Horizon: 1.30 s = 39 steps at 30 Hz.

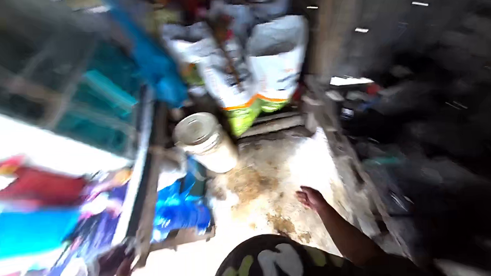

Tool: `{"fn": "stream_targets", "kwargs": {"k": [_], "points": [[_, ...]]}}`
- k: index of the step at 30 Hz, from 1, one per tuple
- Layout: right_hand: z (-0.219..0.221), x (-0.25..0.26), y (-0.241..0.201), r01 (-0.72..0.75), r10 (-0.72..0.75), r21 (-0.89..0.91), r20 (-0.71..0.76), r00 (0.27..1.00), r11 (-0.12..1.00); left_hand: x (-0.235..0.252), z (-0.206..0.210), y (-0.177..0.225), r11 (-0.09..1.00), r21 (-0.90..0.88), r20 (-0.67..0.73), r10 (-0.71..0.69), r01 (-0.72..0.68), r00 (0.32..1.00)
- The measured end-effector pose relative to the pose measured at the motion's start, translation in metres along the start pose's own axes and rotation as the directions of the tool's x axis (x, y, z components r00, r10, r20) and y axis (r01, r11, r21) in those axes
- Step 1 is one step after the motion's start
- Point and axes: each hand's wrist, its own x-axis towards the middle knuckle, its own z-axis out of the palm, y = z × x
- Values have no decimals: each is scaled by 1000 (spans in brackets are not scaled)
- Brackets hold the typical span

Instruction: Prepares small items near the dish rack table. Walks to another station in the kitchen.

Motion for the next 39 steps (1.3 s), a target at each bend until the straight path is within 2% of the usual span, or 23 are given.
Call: {"fn": "stream_targets", "kwargs": {"k": [2, 3, 5, 7, 9, 11, 12, 16, 18, 19, 21, 24, 26, 28, 31, 33, 34, 35, 36, 37, 38, 39], "points": [[51, -12, 10, -10, 69, -264, 213, 975, 964, -5, -36, -14, 999, 41, -91, 27, -23, 995], [73, -17, 8, 40, 82, -392, 288, 954, 919, -8, -56, -19, 997, 70, -145, 42, -32, 989], [120, -28, -7, 200, 52, -575, 392, 919, 794, -21, -99, -26, 987, 155, -244, 74, -36, 967], [174, -46, -27, 400, -45, -664, 483, 874, 631, -41, -146, -34, 973, 231, -327, 106, -30, 939], [238, -71, -46, 619, -158, -670, 616, 772, 410, -65, -189, -41, 949, 315, -403, 125, 9, 907], [309, -107, -60, 791, -232, -580, 756, 612, 196, -85, -228, -46, 921, 382, -464, 120, 76, 878], [347, -126, -63, 842, -255, -523, 803, 539, 132, -93, -246, -49, 913, 395, -491, 114, 105, 864], [486, -175, -47, 957, -278, -291, 918, 284, 18, -119, -303, -62, 884, 436, -531, 104, 166, 841], [550, -190, -40, 962, -259, -237, 946, 196, -136, -125, -321, -63, 864, 467, -528, 101, 189, 843], [578, -195, -37, 940, -234, -252, 952, 197, -232, -126, -328, -62, 857, 476, -528, 101, 196, 843], [624, -196, -31, 879, -200, -307, 948, 248, -365, -128, -340, -60, 851, 489, -512, 101, 192, 853], [660, -187, -24, 810, -170, -402, 916, 364, -428, -127, -352, -61, 828, 525, -466, 86, 198, 880], [674, -177, -21, 778, -164, -416, 908, 386, -471, -118, -354, -65, 811, 550, -431, 69, 201, 900], [685, -170, -19, 773, -168, -422, 905, 391, -473, -101, -350, -67, 794, 572, -391, 44, 205, 919], [685, -168, -22, 792, -168, -388, 921, 351, -471, -65, -331, -71, 811, 543, -320, -38, 217, 947], [679, -194, -23, 914, -105, -279, 960, 259, -294, -37, -314, -76, 839, 489, -300, -94, 238, 949], [674, -216, -22, 975, -40, -170, 985, 166, -142, -22, -306, -77, 854, 461, -292, -111, 242, 950], [666, -242, -20, 998, 50, -35, 998, 33, 44, -7, -297, -76, 866, 434, -283, -129, 247, 951], [655, -265, -17, 969, 143, 102, 980, -136, 225, 7, -288, -74, 878, 406, -269, -149, 252, 952], [645, -286, -15, 909, 217, 222, 925, -310, 352, 19, -279, -70, 893, 372, -245, -169, 254, 955], [637, -304, -14, 850, 262, 330, 850, -457, 410, 31, -271, -65, 911, 326, -212, -192, 254, 958], [630, -317, -14, 805, 290, 439, 773, -564, 399, 41, -263, -60, 931, 254, -176, -221, 261, 959]]}}
